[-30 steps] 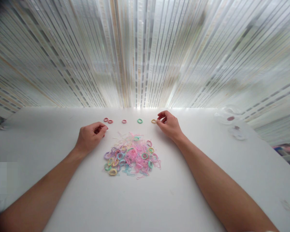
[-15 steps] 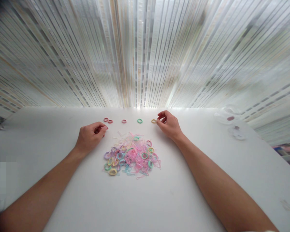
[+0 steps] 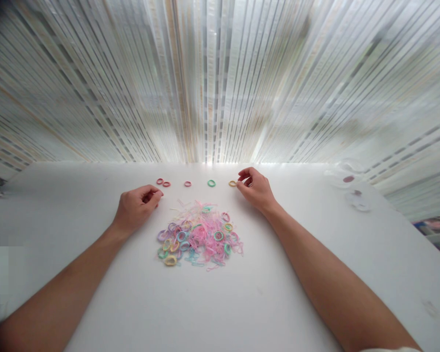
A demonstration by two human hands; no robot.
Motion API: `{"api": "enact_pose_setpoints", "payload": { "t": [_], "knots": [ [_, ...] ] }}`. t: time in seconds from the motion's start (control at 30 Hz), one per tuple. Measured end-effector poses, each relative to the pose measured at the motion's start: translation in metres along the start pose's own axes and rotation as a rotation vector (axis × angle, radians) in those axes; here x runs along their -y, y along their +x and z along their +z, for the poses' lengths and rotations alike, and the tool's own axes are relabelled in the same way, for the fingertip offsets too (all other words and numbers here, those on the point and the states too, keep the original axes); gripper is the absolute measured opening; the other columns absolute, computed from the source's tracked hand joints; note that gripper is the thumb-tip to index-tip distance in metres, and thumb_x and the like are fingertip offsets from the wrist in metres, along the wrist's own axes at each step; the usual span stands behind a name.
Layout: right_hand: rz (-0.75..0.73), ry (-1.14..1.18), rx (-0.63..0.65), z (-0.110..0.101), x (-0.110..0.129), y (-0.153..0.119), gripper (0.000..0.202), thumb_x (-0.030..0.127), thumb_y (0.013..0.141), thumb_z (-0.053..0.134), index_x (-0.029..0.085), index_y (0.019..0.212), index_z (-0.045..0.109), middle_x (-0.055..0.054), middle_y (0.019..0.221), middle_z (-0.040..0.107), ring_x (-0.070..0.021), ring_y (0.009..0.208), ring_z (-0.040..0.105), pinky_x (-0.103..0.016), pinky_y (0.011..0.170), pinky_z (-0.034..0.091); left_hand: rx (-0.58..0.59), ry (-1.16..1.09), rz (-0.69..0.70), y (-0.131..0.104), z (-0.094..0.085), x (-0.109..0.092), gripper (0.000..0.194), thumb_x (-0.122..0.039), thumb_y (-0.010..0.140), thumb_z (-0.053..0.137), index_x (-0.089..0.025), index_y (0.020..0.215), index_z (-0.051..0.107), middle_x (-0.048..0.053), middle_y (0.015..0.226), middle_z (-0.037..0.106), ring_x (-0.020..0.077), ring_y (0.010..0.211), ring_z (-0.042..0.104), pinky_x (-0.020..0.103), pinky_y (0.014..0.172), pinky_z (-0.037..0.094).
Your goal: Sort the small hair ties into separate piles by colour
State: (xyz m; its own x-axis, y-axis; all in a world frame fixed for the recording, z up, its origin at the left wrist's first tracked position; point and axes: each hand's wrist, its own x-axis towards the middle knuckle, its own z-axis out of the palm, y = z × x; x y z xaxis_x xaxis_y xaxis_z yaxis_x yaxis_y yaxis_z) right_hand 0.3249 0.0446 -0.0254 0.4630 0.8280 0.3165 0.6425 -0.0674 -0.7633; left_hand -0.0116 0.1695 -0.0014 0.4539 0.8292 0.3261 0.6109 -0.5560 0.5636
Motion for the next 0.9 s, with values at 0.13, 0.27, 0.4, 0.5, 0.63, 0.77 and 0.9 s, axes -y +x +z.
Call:
{"api": "enact_pose_setpoints", "payload": {
  "t": [0.13, 0.27, 0.4, 0.5, 0.63, 0.77, 0.9],
  "knots": [
    [0.004, 0.002, -0.001, 0.0002, 0.0003, -0.0004, 0.025, 0.028, 0.076, 0.067, 0.021, 0.099, 0.063, -0.003, 0.088, 0.072, -0.0137, 0.061, 0.057, -0.029, 0.06, 0.046, 0.0, 0.0, -0.002, -0.0003, -0.0002, 0.0003, 0.024, -0.036, 0.086, 0.058, -0.018, 0.082, 0.073, -0.001, 0.065, 0.07, 0.0134, 0.061, 0.063, 0.025, 0.066, 0.044],
    [0.0, 0.008, 0.001, 0.0, 0.0004, -0.0009, 0.025, 0.028, 0.076, 0.067, 0.021, 0.099, 0.063, -0.003, 0.088, 0.072, -0.0135, 0.061, 0.057, -0.029, 0.06, 0.046, 0.004, 0.003, -0.004, -0.0005, -0.0008, 0.0001, 0.025, -0.037, 0.086, 0.058, -0.018, 0.082, 0.074, 0.0, 0.066, 0.07, 0.0136, 0.06, 0.062, 0.025, 0.065, 0.044],
    [-0.002, 0.013, 0.006, -0.0005, 0.0008, -0.0011, 0.025, 0.028, 0.076, 0.066, 0.02, 0.099, 0.063, -0.004, 0.088, 0.073, -0.0136, 0.061, 0.056, -0.029, 0.059, 0.046, 0.004, 0.01, -0.001, -0.0001, -0.0004, 0.0001, 0.025, -0.037, 0.086, 0.058, -0.018, 0.082, 0.074, 0.0, 0.067, 0.071, 0.0138, 0.06, 0.062, 0.025, 0.065, 0.044],
    [0.001, 0.013, -0.002, -0.0006, 0.001, -0.0008, 0.025, 0.028, 0.076, 0.066, 0.02, 0.099, 0.063, -0.004, 0.089, 0.073, -0.0138, 0.061, 0.057, -0.028, 0.058, 0.046, 0.007, 0.005, 0.004, 0.0004, 0.0003, 0.0007, 0.025, -0.037, 0.086, 0.058, -0.018, 0.082, 0.074, 0.0, 0.067, 0.071, 0.014, 0.06, 0.062, 0.025, 0.065, 0.044],
    [0.008, 0.022, -0.019, -0.0007, 0.0011, -0.0012, 0.024, 0.027, 0.076, 0.065, 0.02, 0.098, 0.063, -0.004, 0.088, 0.073, -0.0139, 0.061, 0.058, -0.028, 0.057, 0.045, 0.006, -0.015, -0.002, 0.0002, 0.001, 0.0024, 0.025, -0.038, 0.086, 0.058, -0.019, 0.082, 0.073, 0.0, 0.066, 0.07, 0.0139, 0.06, 0.062, 0.025, 0.065, 0.043],
    [0.021, 0.059, -0.049, -0.0006, 0.0014, -0.0037, 0.022, 0.028, 0.077, 0.064, 0.02, 0.098, 0.063, -0.003, 0.087, 0.072, -0.0132, 0.06, 0.058, -0.027, 0.056, 0.045, 0.009, -0.025, 0.003, -0.0004, 0.0017, 0.0045, 0.025, -0.038, 0.087, 0.057, -0.02, 0.081, 0.072, -0.001, 0.064, 0.068, 0.0135, 0.06, 0.061, 0.025, 0.065, 0.042],
    [0.062, 0.103, -0.102, -0.0039, 0.0057, -0.0039, 0.025, 0.03, 0.076, 0.065, 0.02, 0.098, 0.063, -0.004, 0.09, 0.072, -0.013, 0.06, 0.058, -0.028, 0.056, 0.047, 0.012, -0.035, -0.004, -0.0002, 0.0027, 0.0064, 0.025, -0.038, 0.087, 0.056, -0.02, 0.081, 0.072, -0.001, 0.064, 0.068, 0.0137, 0.061, 0.061, 0.026, 0.065, 0.041]
  ]
}}
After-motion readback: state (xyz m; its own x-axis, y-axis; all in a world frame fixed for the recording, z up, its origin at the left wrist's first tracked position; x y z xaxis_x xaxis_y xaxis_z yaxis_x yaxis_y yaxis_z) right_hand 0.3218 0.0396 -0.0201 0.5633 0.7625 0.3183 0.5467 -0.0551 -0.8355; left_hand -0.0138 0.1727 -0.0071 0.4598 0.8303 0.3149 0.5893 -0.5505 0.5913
